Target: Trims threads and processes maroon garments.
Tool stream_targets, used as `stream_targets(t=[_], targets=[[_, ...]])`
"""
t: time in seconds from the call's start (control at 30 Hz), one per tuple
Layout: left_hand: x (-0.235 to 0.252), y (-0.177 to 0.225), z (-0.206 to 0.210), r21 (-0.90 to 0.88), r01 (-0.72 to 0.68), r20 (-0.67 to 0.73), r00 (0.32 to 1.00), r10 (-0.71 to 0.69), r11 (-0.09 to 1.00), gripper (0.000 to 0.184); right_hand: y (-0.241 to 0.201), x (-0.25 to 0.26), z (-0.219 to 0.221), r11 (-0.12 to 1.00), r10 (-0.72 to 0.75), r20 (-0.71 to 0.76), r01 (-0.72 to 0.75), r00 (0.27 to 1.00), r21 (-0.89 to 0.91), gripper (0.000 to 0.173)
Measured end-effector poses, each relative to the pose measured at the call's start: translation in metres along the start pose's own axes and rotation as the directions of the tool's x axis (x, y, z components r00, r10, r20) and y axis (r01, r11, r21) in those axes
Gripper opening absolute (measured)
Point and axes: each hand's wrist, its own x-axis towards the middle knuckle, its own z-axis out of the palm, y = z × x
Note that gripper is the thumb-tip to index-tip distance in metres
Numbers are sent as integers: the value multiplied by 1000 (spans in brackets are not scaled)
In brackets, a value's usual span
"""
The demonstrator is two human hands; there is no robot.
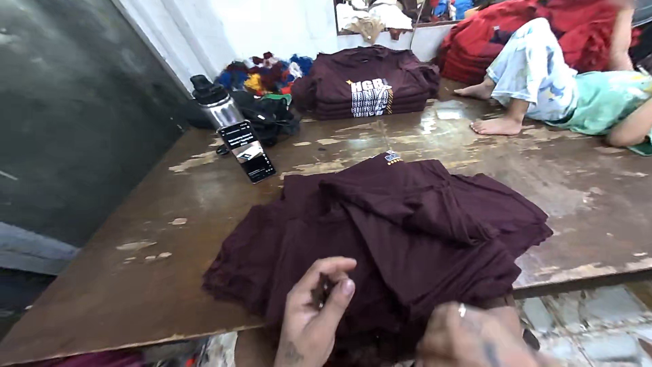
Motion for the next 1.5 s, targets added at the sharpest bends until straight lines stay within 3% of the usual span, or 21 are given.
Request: stream_targets(t=[0.03, 0.1, 0.2, 0.33, 0.5, 0.57, 0.67, 0.83, 1.0, 1.13, 1.37, 1.5], targets=[[2, -3, 4, 7, 8, 11, 1000, -8, 1000, 18, 12, 0, 2, 993, 29, -102, -40, 994, -107, 31], [2, -11, 9, 4, 14, 36, 999, -14, 1000, 16, 40, 7, 10, 961, 46, -159, -87, 986, -261, 28], [-1, -22, 12, 35, 21, 52, 998, -23, 999, 19, 57, 11, 18, 983, 42, -210, -77, 977, -164, 17], [-2, -22, 11, 72, 6, 62, 998, -10, 997, 21, 59, 2, 17, 997, 64, -211, -71, 975, -27, 17], [-1, -14, 21, 249, -57, 122, 992, 27, 967, 35, 57, -3, 22, 992, 109, -235, -122, 966, -41, 8], [-6, -16, 31, 352, -79, 169, 985, 20, 933, 31, 56, -4, 24, 989, 122, -248, -139, 961, -50, 5], [-6, -16, 38, 354, -157, 232, 970, 76, 922, 21, 56, -4, 26, 984, 116, -276, -149, 954, -101, 5], [-10, -11, 31, 481, -180, 315, 949, 22, 858, 20, 54, -6, 33, 960, 108, -314, -180, 943, -213, 6], [-11, -8, 26, 273, -125, 314, 949, 35, 954, 17, 53, -6, 34, 953, 127, -341, -211, 931, -220, 6], [-12, -8, 14, 134, -120, 401, 914, 56, 984, 20, 50, 1, 31, 945, 154, -367, -246, 917, -216, 11], [4, -7, 21, 222, -107, 172, 983, 69, 969, 20, 55, 1, 23, 976, 164, -422, -210, 892, -63, 20], [8, -5, 35, 264, -130, 139, 986, 96, 956, 24, 55, 0, 25, 977, 170, -416, -209, 893, -49, 19]])
